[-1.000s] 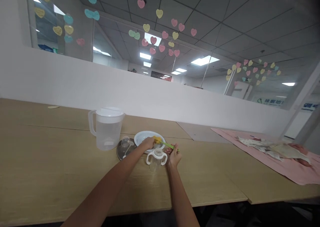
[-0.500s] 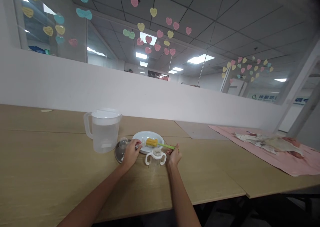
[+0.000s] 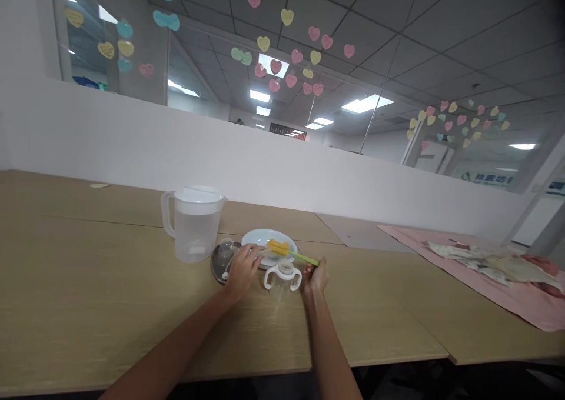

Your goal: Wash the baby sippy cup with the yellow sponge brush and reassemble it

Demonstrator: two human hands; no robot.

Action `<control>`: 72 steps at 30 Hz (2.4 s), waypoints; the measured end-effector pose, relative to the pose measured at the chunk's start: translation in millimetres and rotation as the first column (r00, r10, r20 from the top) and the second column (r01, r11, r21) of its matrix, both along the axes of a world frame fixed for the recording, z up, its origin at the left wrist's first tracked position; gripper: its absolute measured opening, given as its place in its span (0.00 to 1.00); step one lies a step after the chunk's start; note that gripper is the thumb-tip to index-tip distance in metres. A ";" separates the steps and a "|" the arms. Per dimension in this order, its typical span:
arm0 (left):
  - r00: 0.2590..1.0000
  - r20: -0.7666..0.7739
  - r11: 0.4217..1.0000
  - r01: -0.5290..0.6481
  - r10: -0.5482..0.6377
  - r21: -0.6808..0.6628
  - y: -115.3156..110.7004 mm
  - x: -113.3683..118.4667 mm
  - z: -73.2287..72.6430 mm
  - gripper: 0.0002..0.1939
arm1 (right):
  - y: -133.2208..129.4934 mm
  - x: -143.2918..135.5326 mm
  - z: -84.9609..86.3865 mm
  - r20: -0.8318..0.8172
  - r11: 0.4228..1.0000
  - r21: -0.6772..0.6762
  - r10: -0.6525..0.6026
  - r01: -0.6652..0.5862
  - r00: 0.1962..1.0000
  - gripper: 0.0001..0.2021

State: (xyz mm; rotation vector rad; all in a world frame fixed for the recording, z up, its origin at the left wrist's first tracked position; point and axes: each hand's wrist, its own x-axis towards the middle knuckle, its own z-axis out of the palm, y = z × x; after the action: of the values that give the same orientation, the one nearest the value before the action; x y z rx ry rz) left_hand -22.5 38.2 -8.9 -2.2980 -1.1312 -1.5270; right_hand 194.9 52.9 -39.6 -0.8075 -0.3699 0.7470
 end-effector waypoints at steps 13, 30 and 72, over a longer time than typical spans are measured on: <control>0.991 0.077 0.994 0.108 -0.110 0.025 -1.8 -4.5 4.6 0.15 | 2.1 -6.2 4.1 -0.071 0.997 -0.014 0.075 -0.076 0.995 0.21; 0.962 0.167 0.963 0.237 -0.214 -0.130 -1.8 -8.0 10.4 0.15 | -5.4 -8.9 11.4 -0.090 0.989 0.012 0.151 -0.150 0.984 0.21; 0.977 0.150 0.985 0.162 -0.150 -0.067 0.1 -9.3 19.6 0.10 | -3.6 5.2 6.8 -0.074 0.998 -0.004 0.058 -0.058 0.996 0.18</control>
State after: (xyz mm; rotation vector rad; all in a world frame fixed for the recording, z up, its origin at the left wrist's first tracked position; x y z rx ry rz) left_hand -31.8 38.3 10.7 -2.4131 -1.0844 -1.7611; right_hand 200.1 49.3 -32.8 -0.7753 -0.3260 0.8302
